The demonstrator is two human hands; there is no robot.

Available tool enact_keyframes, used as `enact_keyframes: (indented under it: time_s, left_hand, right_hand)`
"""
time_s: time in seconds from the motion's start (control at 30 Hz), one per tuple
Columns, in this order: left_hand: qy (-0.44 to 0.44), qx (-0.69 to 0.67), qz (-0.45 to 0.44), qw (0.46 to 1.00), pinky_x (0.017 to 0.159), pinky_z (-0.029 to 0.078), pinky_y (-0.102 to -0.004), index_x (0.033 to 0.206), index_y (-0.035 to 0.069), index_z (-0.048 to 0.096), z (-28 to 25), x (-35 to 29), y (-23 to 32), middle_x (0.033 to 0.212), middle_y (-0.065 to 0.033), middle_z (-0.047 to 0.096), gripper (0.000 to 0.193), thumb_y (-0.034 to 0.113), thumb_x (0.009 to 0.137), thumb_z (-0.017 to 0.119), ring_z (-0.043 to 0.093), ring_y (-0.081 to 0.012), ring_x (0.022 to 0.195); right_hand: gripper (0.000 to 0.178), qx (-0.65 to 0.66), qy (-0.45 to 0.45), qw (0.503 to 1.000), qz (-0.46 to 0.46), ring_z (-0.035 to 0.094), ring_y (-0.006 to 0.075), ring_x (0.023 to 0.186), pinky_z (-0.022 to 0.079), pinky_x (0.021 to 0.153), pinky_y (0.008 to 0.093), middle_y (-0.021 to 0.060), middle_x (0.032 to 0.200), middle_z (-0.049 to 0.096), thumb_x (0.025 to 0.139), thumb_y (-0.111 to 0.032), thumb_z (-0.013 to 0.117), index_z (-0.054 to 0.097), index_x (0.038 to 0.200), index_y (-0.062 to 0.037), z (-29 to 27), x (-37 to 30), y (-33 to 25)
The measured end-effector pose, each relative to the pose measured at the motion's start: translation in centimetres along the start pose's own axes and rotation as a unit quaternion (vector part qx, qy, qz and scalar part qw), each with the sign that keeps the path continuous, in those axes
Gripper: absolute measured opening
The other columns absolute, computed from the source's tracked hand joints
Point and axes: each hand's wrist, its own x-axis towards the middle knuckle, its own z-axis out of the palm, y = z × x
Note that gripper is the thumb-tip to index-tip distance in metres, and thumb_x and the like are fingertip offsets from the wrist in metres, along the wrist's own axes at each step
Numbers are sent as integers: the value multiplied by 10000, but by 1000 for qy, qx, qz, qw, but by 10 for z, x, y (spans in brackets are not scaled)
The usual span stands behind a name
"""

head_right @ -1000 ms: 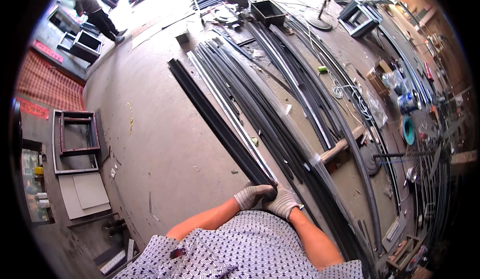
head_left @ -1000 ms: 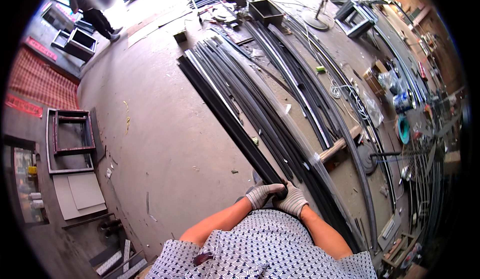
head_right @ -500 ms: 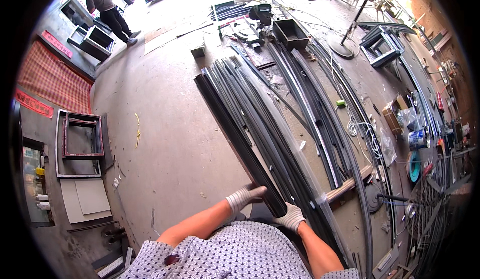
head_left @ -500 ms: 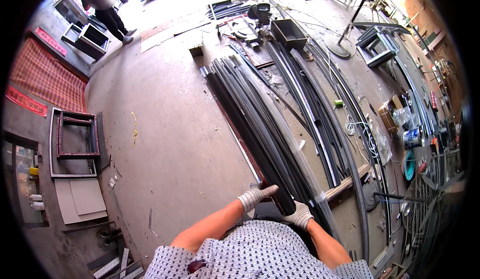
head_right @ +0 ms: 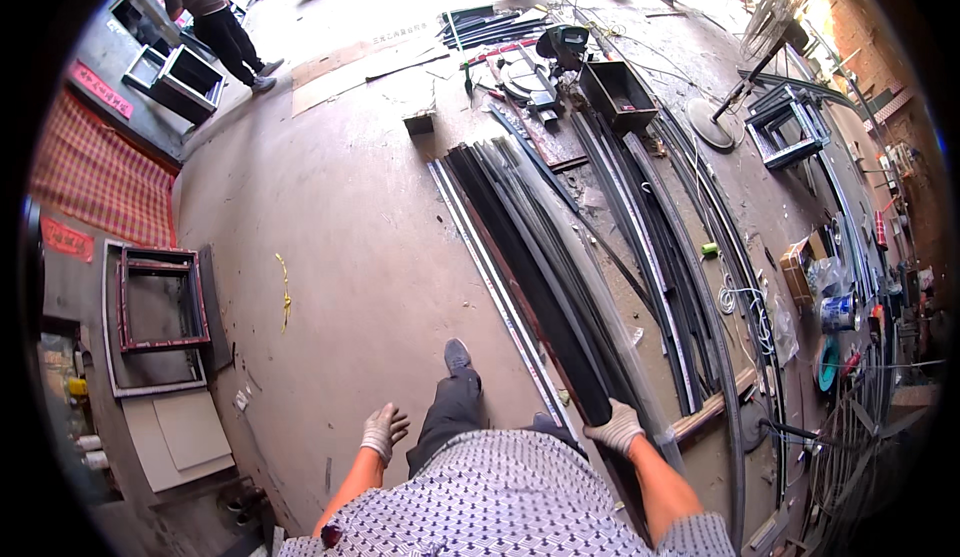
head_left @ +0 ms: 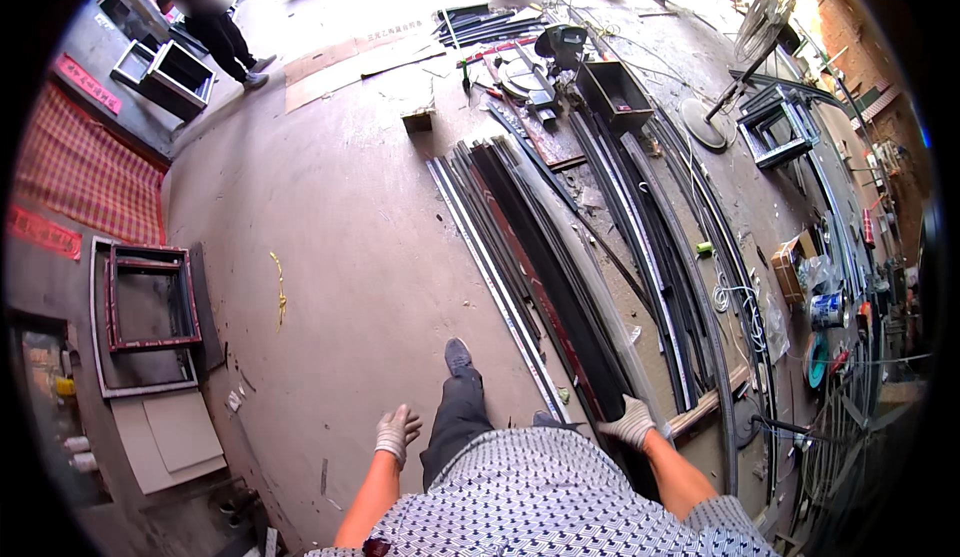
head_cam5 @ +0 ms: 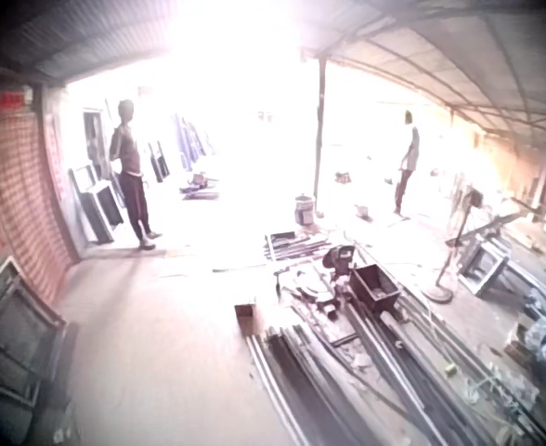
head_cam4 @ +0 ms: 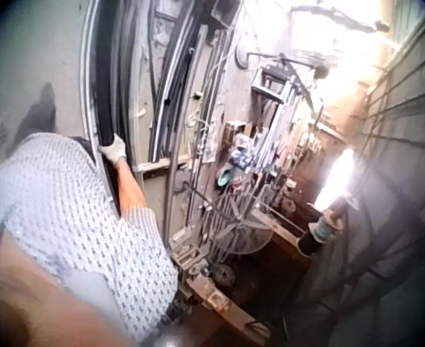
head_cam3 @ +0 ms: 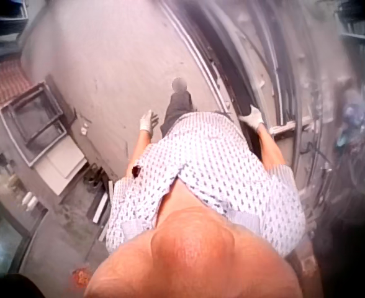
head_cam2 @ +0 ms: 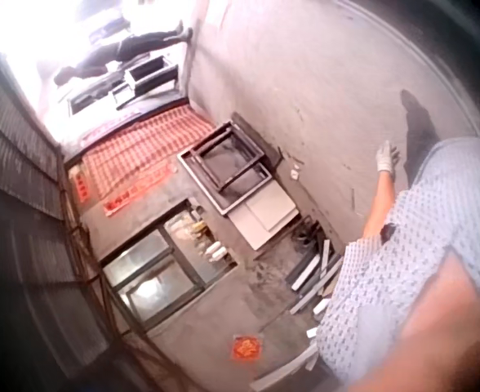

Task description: The person selects long metal profiles from a stack, carries them to a workbench, and uses a chop saw to cut them into shorter pieces. They measure the profiles with a tape measure and handle the cut pieces, placing them aside.

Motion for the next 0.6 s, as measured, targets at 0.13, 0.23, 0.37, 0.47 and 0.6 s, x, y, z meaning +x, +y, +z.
enact_keyframes:
  time_s: [0.13,0.23,0.37,0.47,0.6]
  left_hand:
    - [48,24,-55,997,699,595,-387,1293,36,576,-78,53,50,1123,-141,720,485,428,1008,586,724,-255,878]
    - [69,26,-36,997,765,594,-388,1293,14,566,-90,75,139,1193,-175,691,471,368,984,602,718,-276,929]
    - [30,19,24,999,830,590,-397,1306,-3,556,-62,89,263,1224,-196,675,493,352,969,622,706,-288,994]
    - [-47,37,55,997,856,589,-399,1328,-6,543,-19,109,337,1221,-194,676,518,368,980,630,701,-283,1023]
    - [-175,87,59,979,898,582,-393,1377,-9,513,61,138,417,1241,-187,668,563,398,1004,626,694,-274,1059]
  right_hand:
    - [542,-53,-8,998,22,722,299,854,569,808,385,167,921,739,599,-387,839,695,1009,-62,6,47,-48]
    - [541,-25,3,999,21,724,304,876,566,812,386,166,933,739,596,-393,839,699,1002,-65,9,76,-84]
    - [532,-81,-25,996,7,729,310,899,570,823,384,167,946,744,590,-400,843,714,999,-86,10,114,-118]
    - [560,-60,-53,996,48,730,316,912,569,840,385,170,959,749,594,-432,853,720,1020,-94,7,140,-152]
    - [631,-47,-97,989,98,725,274,946,557,904,361,153,1023,755,590,-392,878,707,1109,-76,4,171,-178]
